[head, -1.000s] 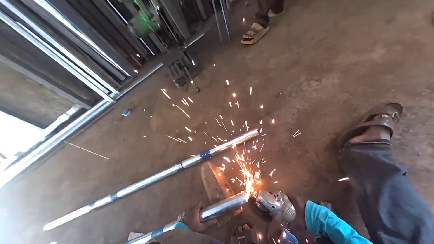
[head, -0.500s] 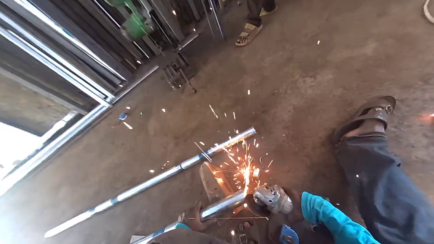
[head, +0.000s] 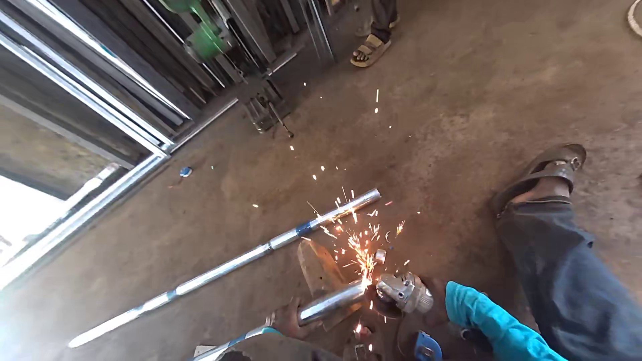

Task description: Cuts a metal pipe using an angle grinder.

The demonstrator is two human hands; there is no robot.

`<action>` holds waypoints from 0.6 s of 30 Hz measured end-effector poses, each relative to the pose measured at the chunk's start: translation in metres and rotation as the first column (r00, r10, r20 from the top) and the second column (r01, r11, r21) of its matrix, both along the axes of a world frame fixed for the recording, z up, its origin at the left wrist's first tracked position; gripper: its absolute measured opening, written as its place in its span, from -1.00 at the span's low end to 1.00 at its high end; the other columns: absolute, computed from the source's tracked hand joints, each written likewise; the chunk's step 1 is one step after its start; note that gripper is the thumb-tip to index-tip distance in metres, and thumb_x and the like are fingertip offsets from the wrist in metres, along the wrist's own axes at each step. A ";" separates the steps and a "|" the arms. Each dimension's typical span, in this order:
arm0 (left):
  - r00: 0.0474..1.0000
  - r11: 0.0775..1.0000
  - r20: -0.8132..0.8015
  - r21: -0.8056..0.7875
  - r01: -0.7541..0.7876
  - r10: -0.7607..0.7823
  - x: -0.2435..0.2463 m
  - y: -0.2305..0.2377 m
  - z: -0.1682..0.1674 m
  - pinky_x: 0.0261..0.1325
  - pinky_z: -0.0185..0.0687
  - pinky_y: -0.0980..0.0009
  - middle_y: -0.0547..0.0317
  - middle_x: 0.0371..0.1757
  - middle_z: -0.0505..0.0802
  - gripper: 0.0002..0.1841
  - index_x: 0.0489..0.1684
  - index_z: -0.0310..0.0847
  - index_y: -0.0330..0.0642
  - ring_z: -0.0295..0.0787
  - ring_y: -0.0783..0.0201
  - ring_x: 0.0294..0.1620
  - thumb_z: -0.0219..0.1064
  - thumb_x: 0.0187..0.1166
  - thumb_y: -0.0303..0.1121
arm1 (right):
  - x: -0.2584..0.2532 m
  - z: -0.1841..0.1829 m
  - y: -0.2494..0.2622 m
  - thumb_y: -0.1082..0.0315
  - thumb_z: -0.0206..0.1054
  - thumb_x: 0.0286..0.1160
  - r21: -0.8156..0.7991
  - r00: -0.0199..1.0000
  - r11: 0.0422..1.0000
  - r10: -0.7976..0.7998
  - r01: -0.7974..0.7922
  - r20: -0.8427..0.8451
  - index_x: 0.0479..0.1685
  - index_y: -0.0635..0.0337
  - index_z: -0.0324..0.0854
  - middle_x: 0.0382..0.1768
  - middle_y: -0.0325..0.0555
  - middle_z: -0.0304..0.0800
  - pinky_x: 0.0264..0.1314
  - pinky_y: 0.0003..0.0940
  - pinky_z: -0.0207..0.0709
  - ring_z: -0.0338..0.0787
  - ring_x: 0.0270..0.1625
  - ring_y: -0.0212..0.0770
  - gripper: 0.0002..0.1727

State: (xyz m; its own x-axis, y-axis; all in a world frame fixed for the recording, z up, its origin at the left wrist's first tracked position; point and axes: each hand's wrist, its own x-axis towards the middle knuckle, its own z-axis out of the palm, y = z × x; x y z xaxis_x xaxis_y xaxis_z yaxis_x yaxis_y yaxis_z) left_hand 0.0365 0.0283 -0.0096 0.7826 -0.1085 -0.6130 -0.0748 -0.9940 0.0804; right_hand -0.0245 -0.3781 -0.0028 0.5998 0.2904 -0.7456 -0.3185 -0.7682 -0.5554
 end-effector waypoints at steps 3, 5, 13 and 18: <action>1.000 1.000 0.016 -0.008 0.001 -0.001 -0.002 -0.005 0.005 0.29 0.63 -0.26 -0.30 0.04 0.88 -0.05 0.44 0.53 -0.29 0.84 -0.28 0.14 0.66 0.14 0.26 | 0.000 0.028 0.004 0.28 0.68 0.24 -0.033 0.998 0.999 -0.024 0.022 -0.051 0.75 0.35 0.22 0.61 0.33 0.46 0.73 0.06 0.26 0.48 0.66 0.18 0.00; 1.000 1.000 0.019 0.011 -0.012 0.012 -0.002 -0.010 0.009 0.32 0.61 -0.25 -0.27 0.06 0.88 -0.04 0.45 0.53 -0.26 0.83 -0.26 0.16 0.66 0.13 0.28 | -0.009 0.006 -0.007 0.14 0.75 0.07 -0.066 0.999 0.997 -0.038 0.038 0.007 0.70 0.38 0.28 0.53 0.35 0.54 0.66 0.13 0.36 0.55 0.59 0.22 0.09; 0.974 0.986 -0.152 0.025 -0.167 0.169 -0.004 -0.065 0.088 0.64 0.28 -0.04 -0.36 0.44 0.71 -0.24 0.57 0.47 -0.39 0.57 -0.19 0.55 0.56 0.48 -0.04 | -0.063 -0.050 -0.023 0.15 0.83 -0.33 0.047 0.895 0.921 -0.388 0.388 0.221 0.63 0.39 0.34 0.29 0.32 0.75 0.51 0.15 0.56 0.77 0.36 0.20 0.22; 0.969 0.999 -0.243 0.004 -0.048 0.047 0.000 -0.073 0.148 0.64 0.30 -0.16 -0.40 0.52 0.63 -0.19 0.65 0.38 -0.32 0.50 -0.31 0.60 0.42 0.58 0.12 | -0.073 -0.032 -0.001 0.29 0.81 -0.32 0.150 0.863 0.896 -0.443 0.418 0.242 0.56 0.56 0.35 0.26 0.42 0.73 0.53 0.05 0.54 0.76 0.34 0.18 0.16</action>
